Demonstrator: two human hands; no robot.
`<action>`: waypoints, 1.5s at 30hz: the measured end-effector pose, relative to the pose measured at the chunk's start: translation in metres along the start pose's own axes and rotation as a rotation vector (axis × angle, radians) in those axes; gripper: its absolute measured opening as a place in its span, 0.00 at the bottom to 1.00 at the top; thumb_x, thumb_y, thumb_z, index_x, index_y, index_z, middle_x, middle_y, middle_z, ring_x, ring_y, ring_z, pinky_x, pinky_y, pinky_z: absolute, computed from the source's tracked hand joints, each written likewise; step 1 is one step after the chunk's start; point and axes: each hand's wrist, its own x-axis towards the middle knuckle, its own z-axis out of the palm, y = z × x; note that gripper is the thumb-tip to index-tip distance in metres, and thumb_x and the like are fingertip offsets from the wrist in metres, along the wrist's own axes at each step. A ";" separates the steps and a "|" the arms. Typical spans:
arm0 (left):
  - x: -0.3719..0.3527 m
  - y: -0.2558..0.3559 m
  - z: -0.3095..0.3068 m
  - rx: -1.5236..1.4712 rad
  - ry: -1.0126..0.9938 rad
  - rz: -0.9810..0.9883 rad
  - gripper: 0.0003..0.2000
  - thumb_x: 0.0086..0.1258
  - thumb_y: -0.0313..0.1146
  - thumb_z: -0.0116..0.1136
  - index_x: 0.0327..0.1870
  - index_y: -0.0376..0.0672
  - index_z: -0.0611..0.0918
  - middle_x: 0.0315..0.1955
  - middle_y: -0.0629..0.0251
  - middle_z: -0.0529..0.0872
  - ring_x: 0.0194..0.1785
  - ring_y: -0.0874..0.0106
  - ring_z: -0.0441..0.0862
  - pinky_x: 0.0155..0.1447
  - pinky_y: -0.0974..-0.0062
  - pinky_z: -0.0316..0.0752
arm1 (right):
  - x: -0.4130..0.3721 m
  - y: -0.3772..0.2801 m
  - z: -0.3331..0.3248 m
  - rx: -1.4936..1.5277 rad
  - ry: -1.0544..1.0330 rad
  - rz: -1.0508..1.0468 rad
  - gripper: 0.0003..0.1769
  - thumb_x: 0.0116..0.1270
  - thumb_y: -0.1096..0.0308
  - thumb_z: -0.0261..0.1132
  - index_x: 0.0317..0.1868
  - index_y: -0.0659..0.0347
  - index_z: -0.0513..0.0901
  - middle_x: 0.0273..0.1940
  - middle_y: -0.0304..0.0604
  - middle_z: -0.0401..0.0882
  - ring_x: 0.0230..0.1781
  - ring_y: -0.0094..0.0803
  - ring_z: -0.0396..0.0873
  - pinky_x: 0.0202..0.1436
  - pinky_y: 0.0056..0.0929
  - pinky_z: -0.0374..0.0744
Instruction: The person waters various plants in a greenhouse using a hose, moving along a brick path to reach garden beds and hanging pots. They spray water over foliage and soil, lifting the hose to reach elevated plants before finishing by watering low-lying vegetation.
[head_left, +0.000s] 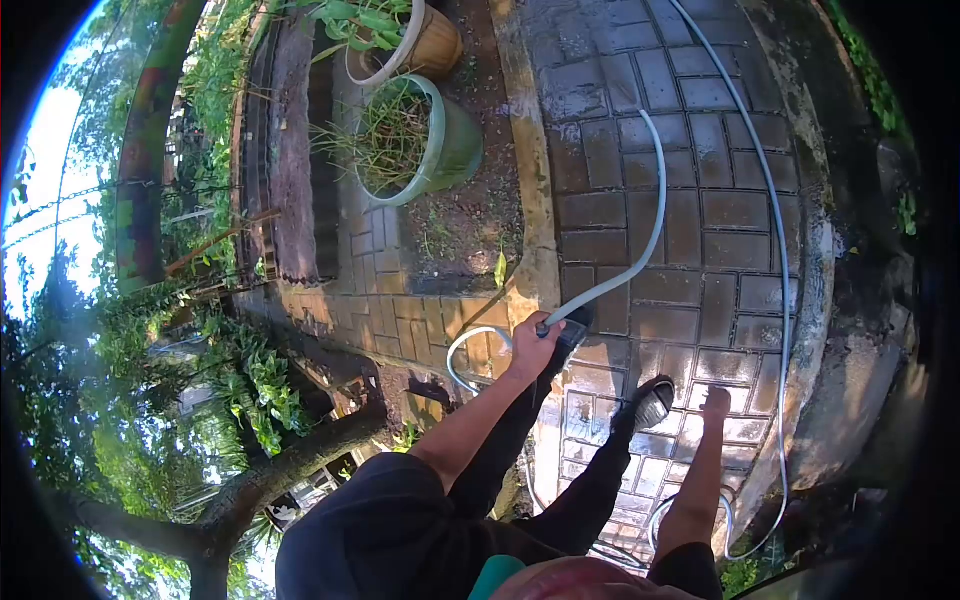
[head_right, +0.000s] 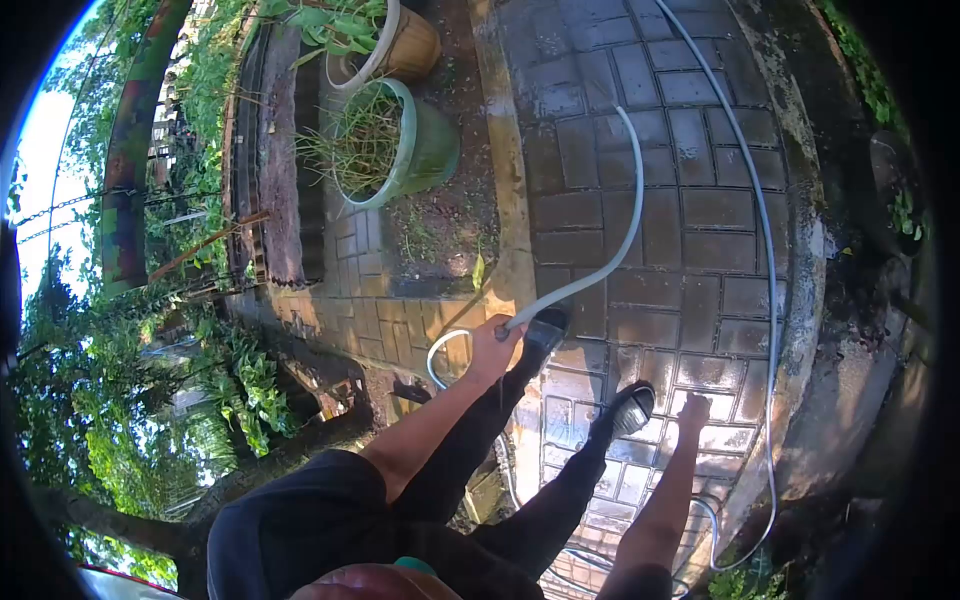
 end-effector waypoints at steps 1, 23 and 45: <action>0.001 0.014 -0.009 -0.028 0.030 0.024 0.11 0.62 0.33 0.67 0.36 0.34 0.82 0.20 0.64 0.79 0.26 0.76 0.73 0.33 0.76 0.70 | -0.032 -0.071 0.020 0.053 -0.030 -0.167 0.12 0.64 0.64 0.60 0.43 0.62 0.81 0.31 0.51 0.80 0.24 0.41 0.80 0.32 0.39 0.79; 0.046 0.094 -0.021 0.160 0.041 -0.287 0.06 0.63 0.29 0.65 0.34 0.37 0.82 0.20 0.67 0.78 0.24 0.80 0.71 0.29 0.78 0.67 | 0.183 -0.519 -0.003 -1.045 0.402 -0.886 0.15 0.67 0.66 0.54 0.48 0.65 0.78 0.50 0.60 0.77 0.53 0.57 0.75 0.58 0.52 0.75; 0.110 0.204 0.046 0.200 -0.170 -0.217 0.08 0.66 0.34 0.64 0.35 0.37 0.83 0.16 0.73 0.71 0.22 0.83 0.65 0.26 0.78 0.60 | 0.122 -0.388 -0.306 -0.907 0.456 -0.874 0.11 0.76 0.61 0.48 0.40 0.61 0.66 0.34 0.62 0.74 0.36 0.63 0.75 0.33 0.55 0.73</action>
